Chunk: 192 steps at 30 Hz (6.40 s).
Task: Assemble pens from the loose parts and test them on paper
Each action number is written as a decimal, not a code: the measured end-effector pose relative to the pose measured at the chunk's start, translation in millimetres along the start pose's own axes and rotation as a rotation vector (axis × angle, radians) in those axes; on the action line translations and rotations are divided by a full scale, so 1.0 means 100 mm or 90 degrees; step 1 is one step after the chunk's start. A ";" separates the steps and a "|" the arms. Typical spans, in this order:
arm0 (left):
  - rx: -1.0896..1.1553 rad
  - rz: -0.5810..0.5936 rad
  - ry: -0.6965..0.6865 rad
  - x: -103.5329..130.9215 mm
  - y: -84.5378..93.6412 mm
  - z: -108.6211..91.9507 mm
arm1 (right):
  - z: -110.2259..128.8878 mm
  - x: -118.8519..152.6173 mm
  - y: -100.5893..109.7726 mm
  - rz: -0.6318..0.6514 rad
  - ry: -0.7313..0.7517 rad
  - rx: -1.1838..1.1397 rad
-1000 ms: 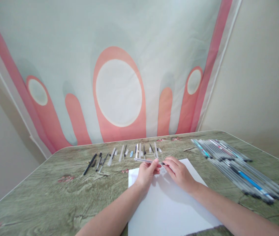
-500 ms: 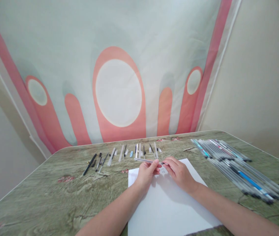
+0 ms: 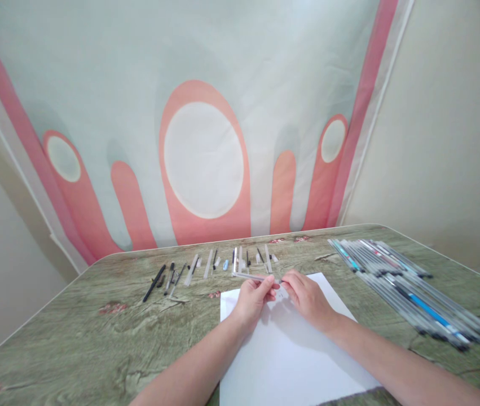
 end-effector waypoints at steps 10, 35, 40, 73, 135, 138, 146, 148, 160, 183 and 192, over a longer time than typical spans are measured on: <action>-0.042 0.021 -0.021 0.00 0.02 0.02 | 0.04 0.02 -0.01 0.043 -0.198 -0.245; -0.042 0.030 -0.008 0.02 0.00 -0.01 | 0.05 0.03 -0.03 0.034 -0.219 -0.237; -0.047 0.029 -0.012 0.02 0.00 -0.01 | 0.05 0.03 -0.07 0.022 -0.268 -0.376; 0.009 0.005 -0.018 0.04 -0.03 -0.04 | 0.07 -0.03 0.03 0.017 -0.100 -0.143; -0.086 0.001 -0.047 0.03 -0.01 -0.03 | 0.07 0.00 0.00 0.034 -0.211 -0.231; -0.095 0.004 -0.044 0.02 -0.01 -0.02 | 0.06 0.01 -0.03 0.032 -0.259 -0.331; -0.032 -0.012 -0.032 0.01 0.00 -0.03 | 0.06 0.00 0.00 -0.020 -0.272 -0.379; -0.028 -0.016 -0.028 0.02 -0.01 -0.04 | 0.07 -0.01 0.01 -0.017 -0.254 -0.353; -0.064 -0.009 -0.030 0.02 0.00 -0.03 | 0.08 0.00 0.01 0.023 -0.234 -0.324; -0.079 0.001 -0.035 0.01 -0.01 -0.02 | 0.08 -0.01 0.00 0.003 -0.262 -0.374; -0.038 -0.008 -0.024 0.03 -0.02 -0.05 | 0.09 -0.02 0.03 -0.020 -0.270 -0.393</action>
Point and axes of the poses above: each hand's wrist, its own x-axis away from the middle knuckle, its own y-axis out of the back of the hand, z = x × y, the point moved 1 cm from there along -x, towards the middle knuckle, and after that the axes turned 15 degrees about y, right-handed, at the moved point
